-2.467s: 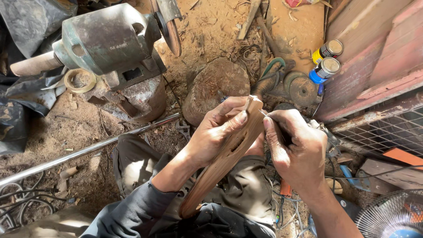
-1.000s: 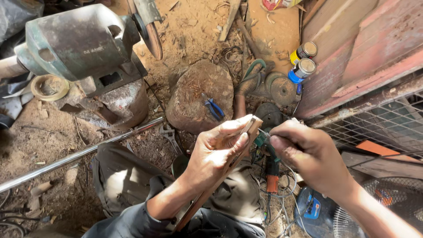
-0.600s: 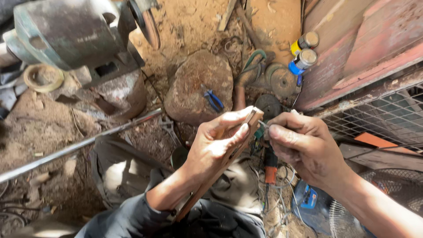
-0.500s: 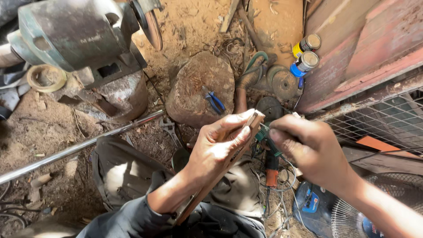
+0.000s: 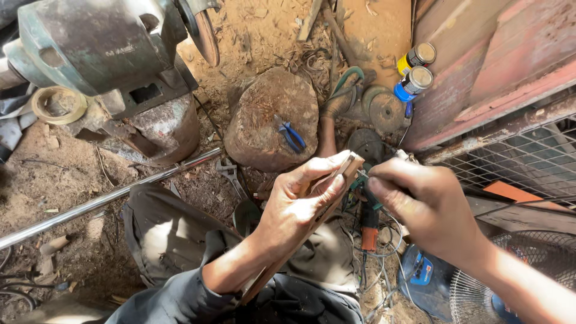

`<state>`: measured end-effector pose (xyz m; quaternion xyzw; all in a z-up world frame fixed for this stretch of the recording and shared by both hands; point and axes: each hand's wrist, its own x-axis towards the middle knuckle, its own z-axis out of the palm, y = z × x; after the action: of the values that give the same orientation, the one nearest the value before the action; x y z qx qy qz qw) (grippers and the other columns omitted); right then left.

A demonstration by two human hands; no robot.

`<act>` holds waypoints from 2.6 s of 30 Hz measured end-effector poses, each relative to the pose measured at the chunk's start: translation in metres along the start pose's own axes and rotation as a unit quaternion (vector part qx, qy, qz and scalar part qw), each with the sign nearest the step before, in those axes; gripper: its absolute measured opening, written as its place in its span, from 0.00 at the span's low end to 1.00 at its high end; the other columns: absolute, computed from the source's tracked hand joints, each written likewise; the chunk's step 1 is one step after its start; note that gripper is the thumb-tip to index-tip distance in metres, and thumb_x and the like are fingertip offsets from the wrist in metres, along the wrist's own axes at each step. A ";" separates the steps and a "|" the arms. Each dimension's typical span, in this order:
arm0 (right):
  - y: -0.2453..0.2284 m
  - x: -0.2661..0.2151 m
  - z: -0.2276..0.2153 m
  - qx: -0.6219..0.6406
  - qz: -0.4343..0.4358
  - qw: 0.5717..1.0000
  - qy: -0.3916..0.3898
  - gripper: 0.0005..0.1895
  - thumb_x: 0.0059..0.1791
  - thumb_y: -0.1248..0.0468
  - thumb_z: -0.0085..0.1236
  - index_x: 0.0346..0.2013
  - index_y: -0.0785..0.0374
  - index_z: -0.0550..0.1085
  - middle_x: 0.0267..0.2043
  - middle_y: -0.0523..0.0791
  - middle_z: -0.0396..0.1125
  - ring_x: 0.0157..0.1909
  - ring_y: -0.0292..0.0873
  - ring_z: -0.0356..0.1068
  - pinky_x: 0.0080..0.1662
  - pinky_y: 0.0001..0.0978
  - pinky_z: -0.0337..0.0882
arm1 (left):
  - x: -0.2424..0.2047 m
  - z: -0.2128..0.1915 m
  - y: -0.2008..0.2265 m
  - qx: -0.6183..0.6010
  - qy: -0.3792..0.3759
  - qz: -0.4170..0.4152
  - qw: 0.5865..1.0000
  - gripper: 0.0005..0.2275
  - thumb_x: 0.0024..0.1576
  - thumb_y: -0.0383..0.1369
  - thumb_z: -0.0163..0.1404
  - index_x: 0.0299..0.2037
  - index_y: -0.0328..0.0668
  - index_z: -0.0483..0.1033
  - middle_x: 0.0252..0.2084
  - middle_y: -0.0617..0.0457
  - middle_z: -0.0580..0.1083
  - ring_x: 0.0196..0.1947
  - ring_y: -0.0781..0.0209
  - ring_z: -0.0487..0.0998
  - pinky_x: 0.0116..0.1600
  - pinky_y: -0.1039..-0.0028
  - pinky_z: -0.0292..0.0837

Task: The person sits on the ground and uses pliers to bend and press a thin metal strip along the edge of a carved wooden piece. The person repeatedly adjusts the strip's position and trims excess length with the pliers.

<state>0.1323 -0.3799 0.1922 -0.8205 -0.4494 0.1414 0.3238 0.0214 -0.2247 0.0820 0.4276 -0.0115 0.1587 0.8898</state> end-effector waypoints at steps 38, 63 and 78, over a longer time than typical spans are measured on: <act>0.061 -0.057 -0.014 0.109 0.010 0.994 0.020 0.09 0.49 0.70 0.58 0.41 0.72 0.78 0.24 0.41 0.69 0.23 0.29 0.64 0.28 0.25 0.61 | -0.020 0.038 -0.009 0.182 0.040 0.110 0.976 0.11 0.60 0.30 0.60 0.51 0.38 0.79 0.58 0.48 0.76 0.62 0.56 0.75 0.66 0.66 0.71; 0.033 -0.025 -0.016 -0.106 -0.062 0.989 0.083 0.11 0.47 0.73 0.62 0.45 0.65 0.77 0.38 0.45 0.76 0.32 0.38 0.74 0.37 0.29 0.72 | -0.007 0.038 0.005 0.220 0.055 0.131 0.965 0.14 0.63 0.33 0.58 0.57 0.41 0.76 0.58 0.49 0.76 0.62 0.57 0.75 0.67 0.67 0.71; 0.044 0.082 0.090 -0.269 -0.468 0.837 0.086 0.19 0.50 0.62 0.67 0.53 0.59 0.71 0.50 0.44 0.61 0.52 0.41 0.63 0.56 0.45 0.66 | 0.029 -0.124 0.001 -0.260 0.087 -0.255 0.927 0.35 0.61 0.58 0.44 0.70 0.38 0.62 0.61 0.39 0.72 0.58 0.47 0.77 0.62 0.54 0.76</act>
<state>0.1592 -0.2925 0.1000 -0.5761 -0.7704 -0.2248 0.1553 0.0343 -0.1216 0.0086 0.1539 0.1347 -0.0450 0.9778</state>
